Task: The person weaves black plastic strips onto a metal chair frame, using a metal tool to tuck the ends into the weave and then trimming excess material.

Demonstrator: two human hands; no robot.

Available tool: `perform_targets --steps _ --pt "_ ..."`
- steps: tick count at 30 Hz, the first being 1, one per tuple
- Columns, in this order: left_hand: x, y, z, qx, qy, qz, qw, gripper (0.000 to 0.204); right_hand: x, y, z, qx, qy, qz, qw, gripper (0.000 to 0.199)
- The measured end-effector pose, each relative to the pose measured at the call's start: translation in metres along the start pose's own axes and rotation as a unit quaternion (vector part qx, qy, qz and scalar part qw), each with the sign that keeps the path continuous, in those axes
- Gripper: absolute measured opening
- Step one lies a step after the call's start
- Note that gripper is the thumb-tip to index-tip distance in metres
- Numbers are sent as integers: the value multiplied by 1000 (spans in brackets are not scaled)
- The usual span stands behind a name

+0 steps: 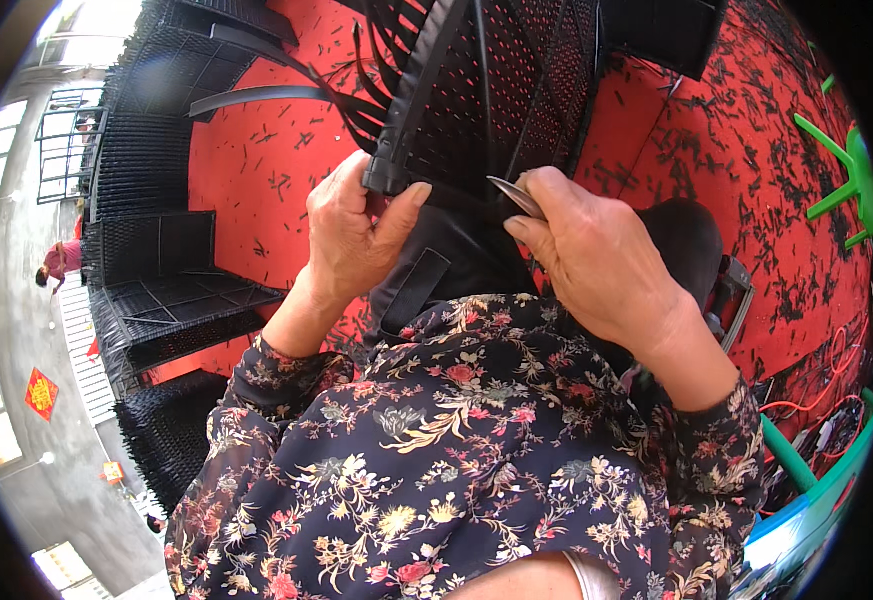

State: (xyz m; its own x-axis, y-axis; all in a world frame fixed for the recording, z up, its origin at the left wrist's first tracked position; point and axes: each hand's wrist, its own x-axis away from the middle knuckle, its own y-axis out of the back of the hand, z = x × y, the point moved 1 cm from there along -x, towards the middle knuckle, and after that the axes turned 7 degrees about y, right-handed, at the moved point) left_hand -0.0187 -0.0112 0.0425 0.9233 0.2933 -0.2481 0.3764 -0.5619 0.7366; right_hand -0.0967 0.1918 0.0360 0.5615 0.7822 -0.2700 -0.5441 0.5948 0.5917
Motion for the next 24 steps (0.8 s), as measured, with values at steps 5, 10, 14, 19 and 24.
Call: perform_targets --steps 5,10,14,19,24 --pt "0 1 -2 -4 -4 14 1000 25 -6 -5 -2 -71 6 20 997 18" --pt "1 -5 1 -1 -32 13 999 27 20 -48 -21 -394 -206 -89 891 21" --pt "1 -6 2 -15 -41 8 999 28 67 -79 -30 -319 -265 -61 908 29" --pt "-1 -2 0 -49 -60 21 997 30 40 -36 -16 -147 53 -110 982 32" --pt "-2 -1 -6 -99 -74 50 991 35 6 4 1 -15 88 12 996 25"
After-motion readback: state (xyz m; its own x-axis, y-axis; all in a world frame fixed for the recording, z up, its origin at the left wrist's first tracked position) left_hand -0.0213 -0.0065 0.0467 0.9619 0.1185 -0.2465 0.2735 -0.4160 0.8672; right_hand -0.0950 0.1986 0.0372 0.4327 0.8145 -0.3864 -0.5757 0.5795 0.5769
